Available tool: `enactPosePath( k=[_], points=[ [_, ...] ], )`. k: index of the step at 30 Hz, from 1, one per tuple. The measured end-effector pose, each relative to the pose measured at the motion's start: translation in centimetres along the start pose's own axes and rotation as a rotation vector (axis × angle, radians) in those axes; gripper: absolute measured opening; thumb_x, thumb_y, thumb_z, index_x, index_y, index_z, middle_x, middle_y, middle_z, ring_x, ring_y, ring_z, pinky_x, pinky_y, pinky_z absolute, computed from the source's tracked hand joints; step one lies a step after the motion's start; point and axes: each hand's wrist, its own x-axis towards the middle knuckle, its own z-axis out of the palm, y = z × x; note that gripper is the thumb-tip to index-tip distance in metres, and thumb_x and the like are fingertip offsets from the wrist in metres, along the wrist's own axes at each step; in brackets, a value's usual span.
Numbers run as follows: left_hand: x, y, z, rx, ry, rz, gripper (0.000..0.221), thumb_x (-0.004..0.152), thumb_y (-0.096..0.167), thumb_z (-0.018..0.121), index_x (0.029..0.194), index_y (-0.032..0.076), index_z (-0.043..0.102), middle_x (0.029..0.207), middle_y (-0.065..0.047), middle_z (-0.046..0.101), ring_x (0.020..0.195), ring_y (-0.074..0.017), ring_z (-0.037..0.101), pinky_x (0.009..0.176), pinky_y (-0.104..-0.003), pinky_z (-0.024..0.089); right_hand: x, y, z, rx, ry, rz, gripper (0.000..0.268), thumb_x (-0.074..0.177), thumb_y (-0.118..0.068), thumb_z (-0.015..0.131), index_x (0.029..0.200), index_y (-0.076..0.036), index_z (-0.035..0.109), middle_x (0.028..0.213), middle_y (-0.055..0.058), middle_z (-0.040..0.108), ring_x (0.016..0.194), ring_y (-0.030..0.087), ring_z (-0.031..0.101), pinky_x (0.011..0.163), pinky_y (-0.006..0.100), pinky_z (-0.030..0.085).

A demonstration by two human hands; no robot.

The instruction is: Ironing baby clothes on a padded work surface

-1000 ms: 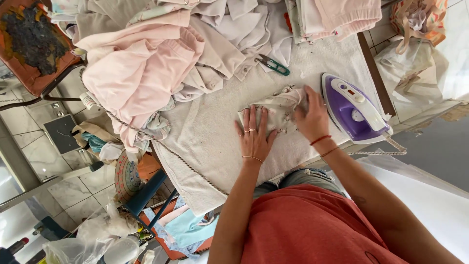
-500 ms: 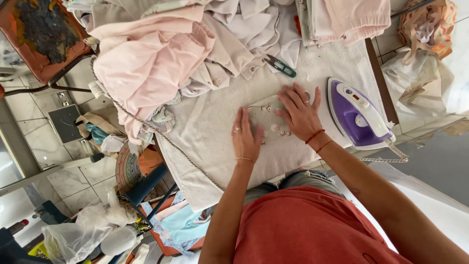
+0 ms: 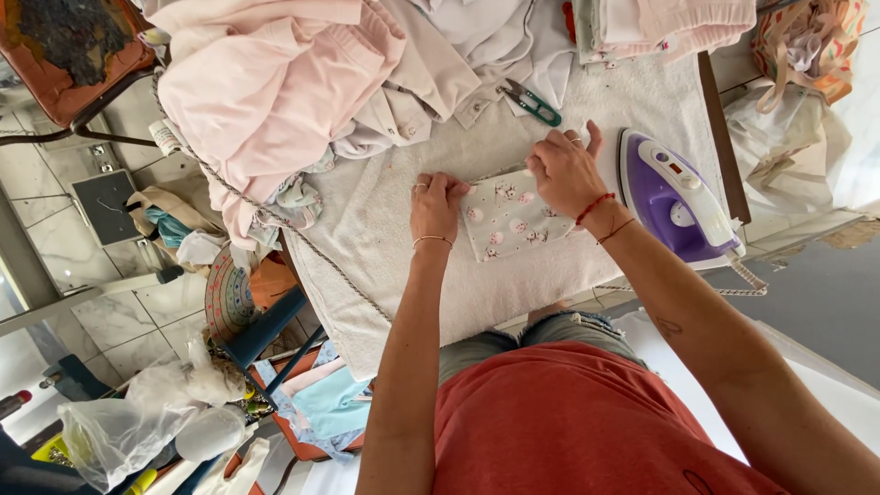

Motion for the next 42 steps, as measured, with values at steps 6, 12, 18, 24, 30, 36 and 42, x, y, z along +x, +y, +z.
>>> enactPosePath(
  k=[6, 12, 18, 24, 30, 36, 42],
  points=[
    [-0.4, 0.7, -0.3, 0.041, 0.117, 0.042, 0.03, 0.076, 0.041, 0.055, 0.072, 0.013, 0.045, 0.073, -0.008, 0.047, 0.071, -0.0322, 0.054, 0.066, -0.039, 0.046, 0.6, 0.2, 1.7, -0.279, 0.167, -0.059, 0.026, 0.089, -0.027, 0.052, 0.069, -0.011, 0.056, 0.071, 0.005, 0.049, 0.078, 0.021, 0.05, 0.097, 0.051, 0.014],
    [-1.5, 7.3, -4.3, -0.191, -0.054, -0.446, 0.037, 0.082, 0.037, 0.053, 0.105, 0.013, 0.034, 0.099, -0.01, 0.051, 0.095, -0.0298, 0.054, 0.078, -0.043, 0.046, 0.0, -2.9, -0.6, -0.347, 0.358, -0.146, 0.019, 0.088, -0.034, 0.049, 0.091, -0.016, 0.05, 0.093, 0.005, 0.044, 0.081, 0.022, 0.044, 0.084, 0.043, 0.03],
    [-7.0, 5.3, 1.1, -0.202, -0.13, -0.127, 0.041, 0.059, 0.032, 0.068, 0.088, 0.008, 0.052, 0.074, -0.014, 0.054, 0.079, -0.0329, 0.057, 0.067, -0.042, 0.048, -5.5, -10.4, -9.1, 0.769, -0.197, 0.674, 0.062, 0.077, -0.045, 0.058, 0.12, -0.003, 0.042, 0.1, 0.021, 0.058, 0.096, 0.035, 0.056, 0.084, 0.046, 0.04],
    [-6.0, 19.0, -9.5, -0.51, -0.223, 0.302, 0.047, 0.06, 0.011, 0.065, 0.104, 0.007, 0.049, 0.137, -0.011, 0.029, 0.126, -0.0446, 0.019, 0.098, -0.05, 0.032, -4.0, -8.8, -11.2, 0.938, 0.251, 0.507, 0.038, 0.069, -0.007, 0.067, 0.105, -0.003, 0.057, 0.098, 0.011, 0.059, 0.089, 0.02, 0.051, 0.087, 0.037, 0.039],
    [-4.6, 17.3, -13.3, -0.599, -0.039, 0.395, 0.028, 0.079, 0.008, 0.053, 0.107, 0.009, 0.049, 0.112, -0.009, 0.052, 0.11, -0.0247, 0.048, 0.093, -0.038, 0.04, 6.4, -0.2, -17.5, 1.703, 0.708, 0.592, 0.034, 0.073, 0.006, 0.064, 0.097, -0.018, 0.063, 0.093, 0.0, 0.066, 0.091, 0.014, 0.064, 0.083, 0.033, 0.059],
    [-5.6, 3.9, -6.9, -0.461, 0.075, 0.048, 0.043, 0.07, 0.01, 0.064, 0.11, 0.012, 0.05, 0.114, -0.007, 0.051, 0.11, -0.0213, 0.046, 0.098, -0.032, 0.032, 9.8, 6.2, -14.5, 1.737, 0.593, 0.813, 0.017, 0.076, 0.006, 0.057, 0.085, -0.007, 0.064, 0.089, 0.009, 0.068, 0.089, 0.024, 0.068, 0.088, 0.039, 0.059],
    [-1.3, -2.7, -13.1, 0.154, 0.206, -0.578, 0.048, 0.073, 0.02, 0.059, 0.118, 0.025, 0.044, 0.142, -0.008, -0.003, 0.13, -0.0337, 0.007, 0.103, -0.048, 0.02, 4.3, 12.8, -12.8, 2.352, 0.764, 0.482, 0.055, 0.069, 0.024, 0.061, 0.122, 0.024, 0.05, 0.151, 0.034, 0.036, 0.144, 0.049, 0.03, 0.105, 0.079, 0.032]
  ],
)
